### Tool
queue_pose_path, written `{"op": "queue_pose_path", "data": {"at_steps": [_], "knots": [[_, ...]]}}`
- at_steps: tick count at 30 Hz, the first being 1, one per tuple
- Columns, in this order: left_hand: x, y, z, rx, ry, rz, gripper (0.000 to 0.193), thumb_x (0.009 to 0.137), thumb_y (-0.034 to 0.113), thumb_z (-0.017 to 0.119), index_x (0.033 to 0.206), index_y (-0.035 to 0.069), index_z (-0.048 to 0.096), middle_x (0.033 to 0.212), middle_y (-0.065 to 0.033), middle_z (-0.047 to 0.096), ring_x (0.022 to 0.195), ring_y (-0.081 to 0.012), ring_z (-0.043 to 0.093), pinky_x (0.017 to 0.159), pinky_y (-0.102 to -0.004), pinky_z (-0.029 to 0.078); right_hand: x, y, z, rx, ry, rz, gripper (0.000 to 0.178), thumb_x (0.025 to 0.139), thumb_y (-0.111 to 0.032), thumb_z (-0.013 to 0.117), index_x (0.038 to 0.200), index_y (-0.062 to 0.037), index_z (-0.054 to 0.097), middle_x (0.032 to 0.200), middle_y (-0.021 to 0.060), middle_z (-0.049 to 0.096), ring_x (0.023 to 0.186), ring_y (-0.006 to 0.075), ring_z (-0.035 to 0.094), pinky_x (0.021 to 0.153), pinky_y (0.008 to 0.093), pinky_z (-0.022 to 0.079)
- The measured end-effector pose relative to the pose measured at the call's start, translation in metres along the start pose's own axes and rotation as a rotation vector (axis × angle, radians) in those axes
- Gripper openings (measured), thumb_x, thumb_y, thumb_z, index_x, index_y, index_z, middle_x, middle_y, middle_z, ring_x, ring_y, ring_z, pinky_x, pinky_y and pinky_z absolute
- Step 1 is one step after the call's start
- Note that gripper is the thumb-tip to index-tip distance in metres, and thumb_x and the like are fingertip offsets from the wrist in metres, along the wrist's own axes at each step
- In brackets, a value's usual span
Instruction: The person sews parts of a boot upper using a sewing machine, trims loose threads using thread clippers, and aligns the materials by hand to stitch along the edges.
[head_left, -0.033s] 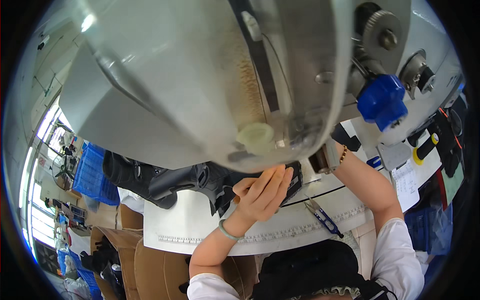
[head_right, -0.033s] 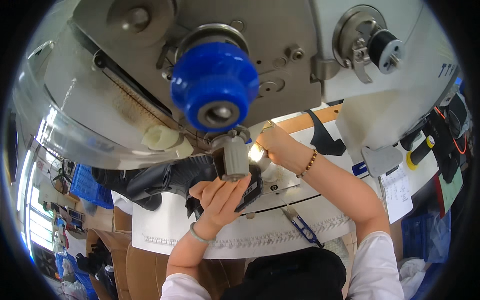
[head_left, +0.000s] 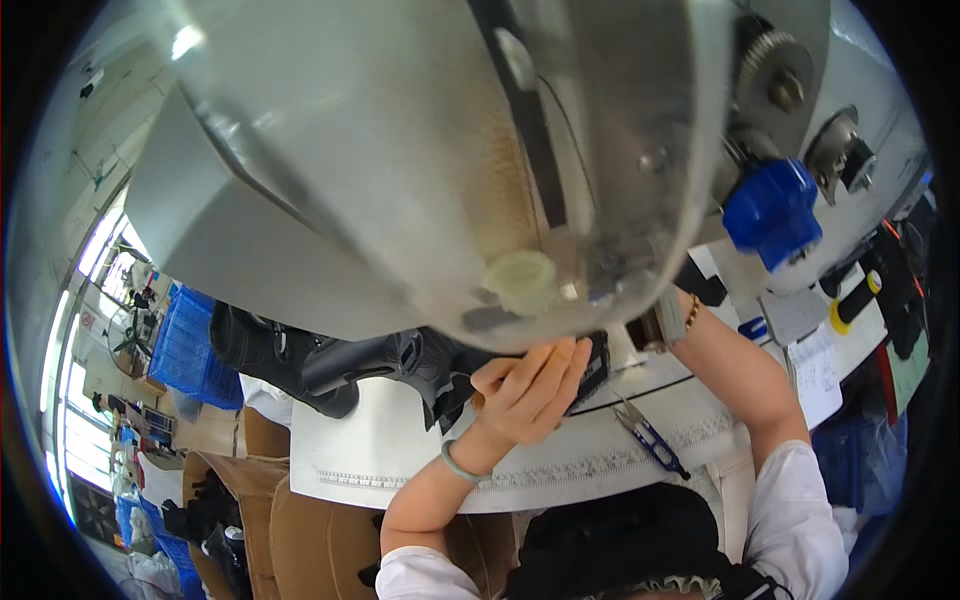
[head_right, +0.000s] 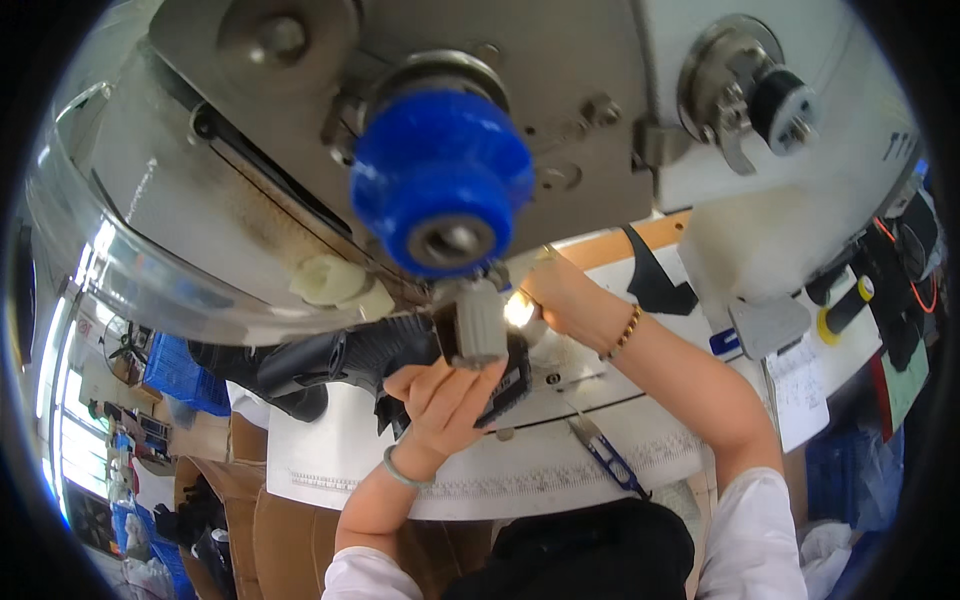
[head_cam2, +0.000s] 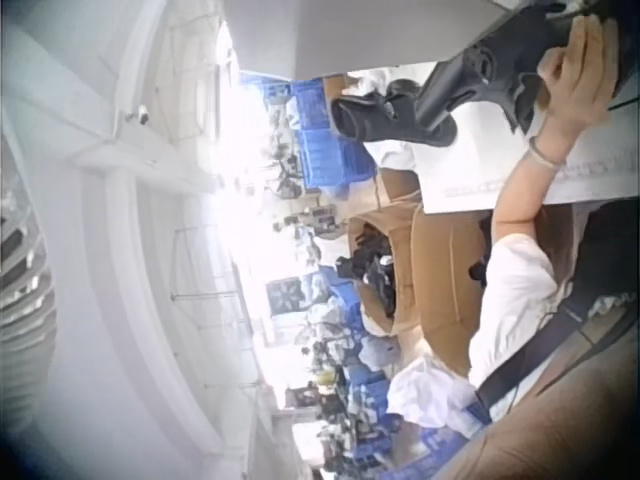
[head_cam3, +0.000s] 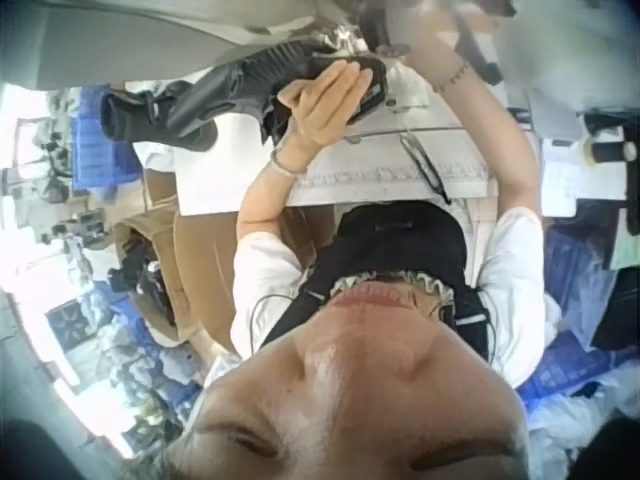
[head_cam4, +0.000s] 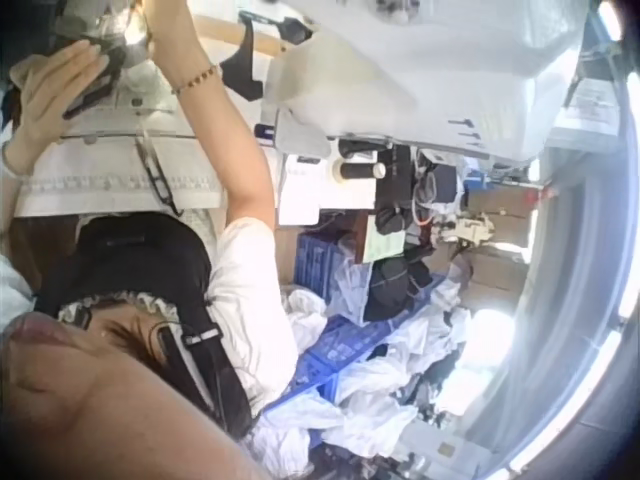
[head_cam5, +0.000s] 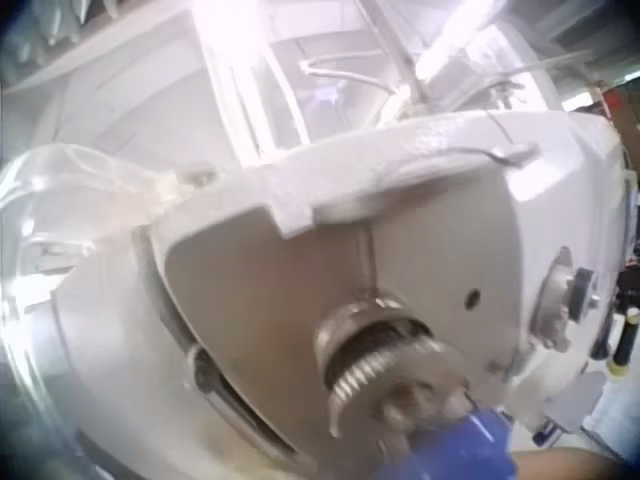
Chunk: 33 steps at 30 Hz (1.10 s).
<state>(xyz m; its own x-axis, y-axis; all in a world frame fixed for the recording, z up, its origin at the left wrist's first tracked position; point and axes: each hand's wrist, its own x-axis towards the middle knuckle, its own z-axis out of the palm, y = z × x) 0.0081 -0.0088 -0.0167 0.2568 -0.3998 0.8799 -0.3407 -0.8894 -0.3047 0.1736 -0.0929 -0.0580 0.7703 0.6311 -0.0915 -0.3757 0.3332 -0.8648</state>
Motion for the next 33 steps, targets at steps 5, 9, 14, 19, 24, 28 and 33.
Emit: {"op": "queue_pose_path", "data": {"at_steps": [5,9,14,19,24,28,33], "knots": [[0.000,-0.002,0.001,-0.050,0.014,-0.006,0.026,0.066,0.009,0.061,0.091,0.006,0.069,0.095,-0.0024,0.064,0.083,-0.0121,0.058,0.070,-0.0240,0.029,-0.014,-0.011,0.005,0.021,-0.049,-0.123,0.016,0.086,-0.001,0.043,0.091,-0.0046,0.058,0.082,0.0046,0.059,0.059,0.0098,0.054,0.040,0.0227,0.040],[0.000,-0.003,-0.001,-0.047,0.000,-0.020,0.026,0.068,0.010,0.059,0.092,0.006,0.069,0.097,-0.0026,0.064,0.086,-0.0118,0.058,0.070,-0.0246,0.030,-0.030,-0.031,0.025,-0.007,-0.001,-0.042,0.018,0.085,0.001,0.042,0.094,-0.0042,0.057,0.085,0.0042,0.060,0.069,0.0091,0.056,0.050,0.0221,0.045],[0.002,-0.009,-0.003,-0.086,-0.040,-0.029,0.031,0.065,0.013,0.058,0.095,0.006,0.068,0.098,-0.0020,0.063,0.090,-0.0119,0.058,0.071,-0.0268,0.030,-0.057,-0.049,0.039,0.095,0.147,-0.045,0.021,0.083,0.002,0.042,0.100,-0.0038,0.055,0.087,0.0033,0.060,0.066,0.0076,0.056,0.045,0.0205,0.043],[0.004,-0.012,-0.001,-0.142,-0.047,-0.060,0.050,0.048,0.020,0.060,0.097,0.008,0.067,0.100,-0.0002,0.061,0.091,-0.0135,0.054,0.073,-0.0306,0.030,-0.060,-0.052,0.033,0.033,0.022,-0.015,0.024,0.079,0.005,0.041,0.097,-0.0050,0.054,0.084,0.0019,0.056,0.060,0.0066,0.053,0.041,0.0196,0.039],[0.004,-0.011,-0.002,-0.132,-0.051,-0.067,0.052,0.047,0.019,0.060,0.097,0.008,0.067,0.099,0.0007,0.057,0.089,-0.0144,0.050,0.073,-0.0312,0.030,-0.036,-0.029,0.016,0.014,-0.027,-0.078,0.023,0.078,0.005,0.041,0.095,-0.0076,0.050,0.081,-0.0003,0.052,0.061,0.0049,0.049,0.037,0.0191,0.034],[0.006,-0.012,-0.003,-0.163,-0.078,-0.086,0.056,0.043,0.019,0.061,0.098,0.008,0.067,0.100,0.0004,0.057,0.090,-0.0151,0.050,0.073,-0.0318,0.030,-0.017,-0.013,0.009,-0.024,0.003,-0.090,0.018,0.080,0.000,0.042,0.093,-0.0105,0.047,0.078,-0.0022,0.047,0.060,0.0039,0.043,0.033,0.0181,0.027],[0.008,-0.016,-0.002,-0.171,-0.084,-0.084,0.051,0.043,0.020,0.063,0.093,0.011,0.067,0.092,-0.0015,0.049,0.085,-0.0190,0.047,0.072,-0.0344,0.030,-0.025,-0.021,0.016,0.019,0.026,-0.063,0.012,0.083,-0.005,0.042,0.091,-0.0117,0.047,0.076,-0.0029,0.043,0.057,0.0032,0.038,0.032,0.0181,0.024]]}}
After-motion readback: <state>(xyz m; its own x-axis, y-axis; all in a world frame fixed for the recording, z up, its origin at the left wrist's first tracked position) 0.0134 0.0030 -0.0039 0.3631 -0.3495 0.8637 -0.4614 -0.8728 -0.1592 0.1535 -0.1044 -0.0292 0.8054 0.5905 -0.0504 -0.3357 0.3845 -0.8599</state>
